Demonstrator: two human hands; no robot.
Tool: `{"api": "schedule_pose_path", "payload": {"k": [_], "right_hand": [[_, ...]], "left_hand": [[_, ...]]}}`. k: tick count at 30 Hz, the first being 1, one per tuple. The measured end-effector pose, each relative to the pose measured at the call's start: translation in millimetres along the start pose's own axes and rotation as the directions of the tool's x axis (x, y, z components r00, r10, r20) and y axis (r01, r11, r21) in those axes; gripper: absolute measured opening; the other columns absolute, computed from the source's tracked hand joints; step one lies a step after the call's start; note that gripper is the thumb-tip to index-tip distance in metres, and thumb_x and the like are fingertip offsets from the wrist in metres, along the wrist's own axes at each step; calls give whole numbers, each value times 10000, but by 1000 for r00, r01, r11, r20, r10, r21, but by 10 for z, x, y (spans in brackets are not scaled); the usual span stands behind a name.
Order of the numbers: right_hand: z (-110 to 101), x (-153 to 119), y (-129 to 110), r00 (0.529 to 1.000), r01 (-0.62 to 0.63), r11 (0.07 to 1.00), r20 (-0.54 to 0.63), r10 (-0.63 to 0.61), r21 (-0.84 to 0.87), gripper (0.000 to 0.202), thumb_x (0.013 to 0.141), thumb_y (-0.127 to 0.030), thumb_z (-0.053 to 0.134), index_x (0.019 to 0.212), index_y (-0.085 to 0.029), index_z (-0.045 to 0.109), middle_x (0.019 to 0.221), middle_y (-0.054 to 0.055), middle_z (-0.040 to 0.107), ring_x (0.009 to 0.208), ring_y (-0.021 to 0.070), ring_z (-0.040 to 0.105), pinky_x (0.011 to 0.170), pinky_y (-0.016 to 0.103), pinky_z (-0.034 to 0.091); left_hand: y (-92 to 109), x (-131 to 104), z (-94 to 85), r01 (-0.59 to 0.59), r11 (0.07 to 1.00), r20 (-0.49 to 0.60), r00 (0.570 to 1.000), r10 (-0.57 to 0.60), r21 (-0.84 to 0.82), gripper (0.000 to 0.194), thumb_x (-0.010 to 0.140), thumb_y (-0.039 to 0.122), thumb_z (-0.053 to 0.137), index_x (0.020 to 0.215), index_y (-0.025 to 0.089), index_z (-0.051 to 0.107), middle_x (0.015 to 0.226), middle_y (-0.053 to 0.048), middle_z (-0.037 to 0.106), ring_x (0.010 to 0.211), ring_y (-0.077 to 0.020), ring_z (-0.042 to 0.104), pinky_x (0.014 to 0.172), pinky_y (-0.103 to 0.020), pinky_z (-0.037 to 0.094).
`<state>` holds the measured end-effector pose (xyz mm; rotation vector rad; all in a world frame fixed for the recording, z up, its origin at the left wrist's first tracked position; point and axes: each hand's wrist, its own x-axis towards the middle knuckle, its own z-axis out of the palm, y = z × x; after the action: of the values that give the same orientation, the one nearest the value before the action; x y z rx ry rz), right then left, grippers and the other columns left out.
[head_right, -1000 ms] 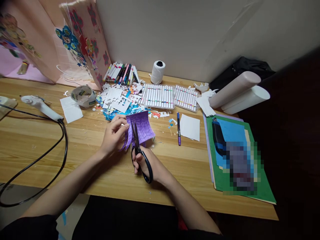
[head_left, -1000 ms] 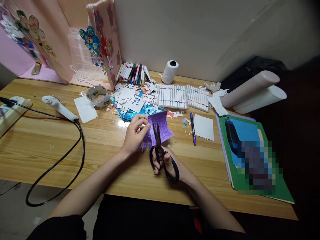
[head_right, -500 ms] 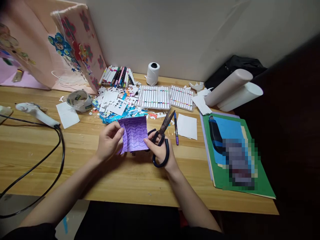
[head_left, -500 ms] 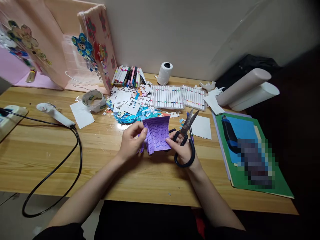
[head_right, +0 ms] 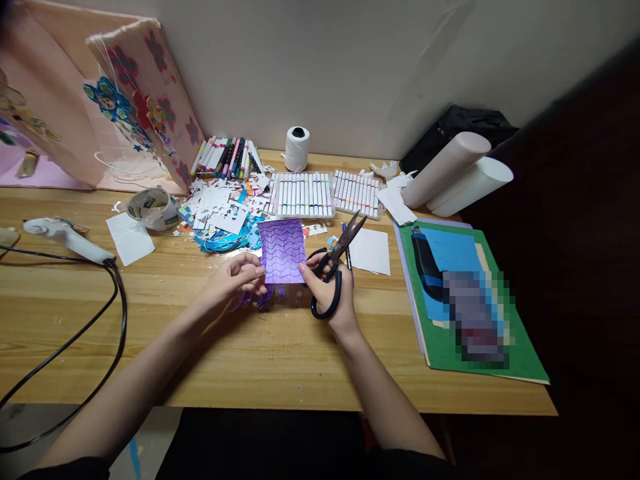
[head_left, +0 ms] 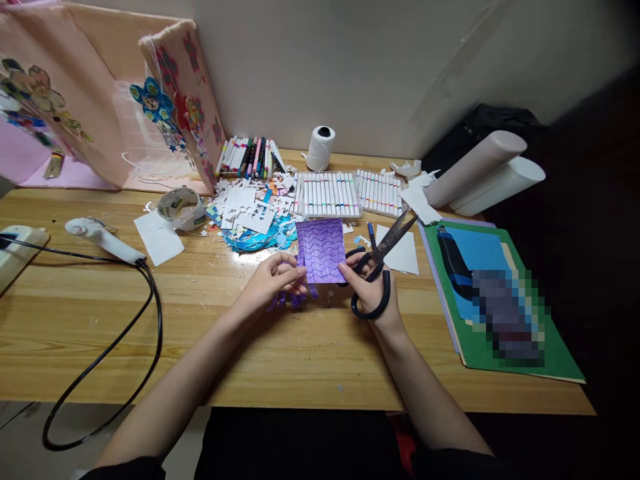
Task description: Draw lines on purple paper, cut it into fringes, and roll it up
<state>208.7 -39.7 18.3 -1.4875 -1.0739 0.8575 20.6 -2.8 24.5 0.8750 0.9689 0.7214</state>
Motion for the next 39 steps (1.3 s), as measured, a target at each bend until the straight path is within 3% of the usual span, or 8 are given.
{"api": "schedule_pose_path", "payload": {"k": [9,13,16,20,22,28,34,39], "right_hand": [[9,-4,-33,1000,8,1000,21,-7,-27,319,693,-457,725,728,-185,563,666,6,581,587,137,536,552,277,460],[-11,5,-11,969,-147,984,212,124,96,422,740,-607,631,751,-192,554,625,7,588,570,153,581,574,297,502],[-71,-57,-10,827,-332,934,516,221,132,596,775,-761,438,807,-177,553,606,14,595,538,143,599,553,278,501],[-118,-218,-49,441,-513,857,841,314,-51,785,735,-864,251,858,-149,551,590,14,570,510,142,604,502,254,482],[-87,-291,-61,353,-520,848,878,321,-101,796,735,-867,232,851,-146,548,570,2,546,489,135,590,480,239,460],[52,-379,-25,419,-454,890,872,253,-40,748,788,-824,231,895,-151,540,568,-19,510,480,126,569,486,232,435],[-4,-398,-26,400,-403,914,887,230,-55,758,760,-844,251,914,-155,528,601,-10,504,533,138,571,505,241,449],[15,-410,-41,430,-392,919,874,228,-46,756,765,-841,240,911,-156,525,607,-13,490,542,137,567,531,250,455]], "left_hand": [[-23,-9,-28,22,997,43,999,-25,70,249,679,367,758,656,162,619,634,-29,642,570,-124,622,563,-243,496],[29,-8,-58,-85,987,-48,995,93,137,255,668,369,765,634,160,623,614,-15,634,573,-123,605,592,-248,485],[79,3,-107,-209,961,-193,950,244,182,274,675,387,759,657,154,617,609,-5,628,578,-119,588,596,-242,463],[112,-3,-150,-332,907,-317,858,405,260,307,713,396,728,622,158,557,580,15,592,572,-110,560,587,-229,432],[102,-11,-139,-348,897,-325,844,426,271,314,719,392,721,618,163,533,574,22,580,565,-108,550,578,-227,421],[43,-30,-43,-321,911,-260,885,386,259,320,710,411,719,623,162,537,571,23,568,543,-103,525,554,-226,399],[34,1,-70,-338,913,-349,847,401,229,337,686,414,725,609,170,505,570,26,568,551,-108,531,562,-229,404],[24,-6,-68,-314,923,-284,885,369,223,303,696,395,727,622,164,547,575,15,575,538,-104,516,550,-236,394]]}}
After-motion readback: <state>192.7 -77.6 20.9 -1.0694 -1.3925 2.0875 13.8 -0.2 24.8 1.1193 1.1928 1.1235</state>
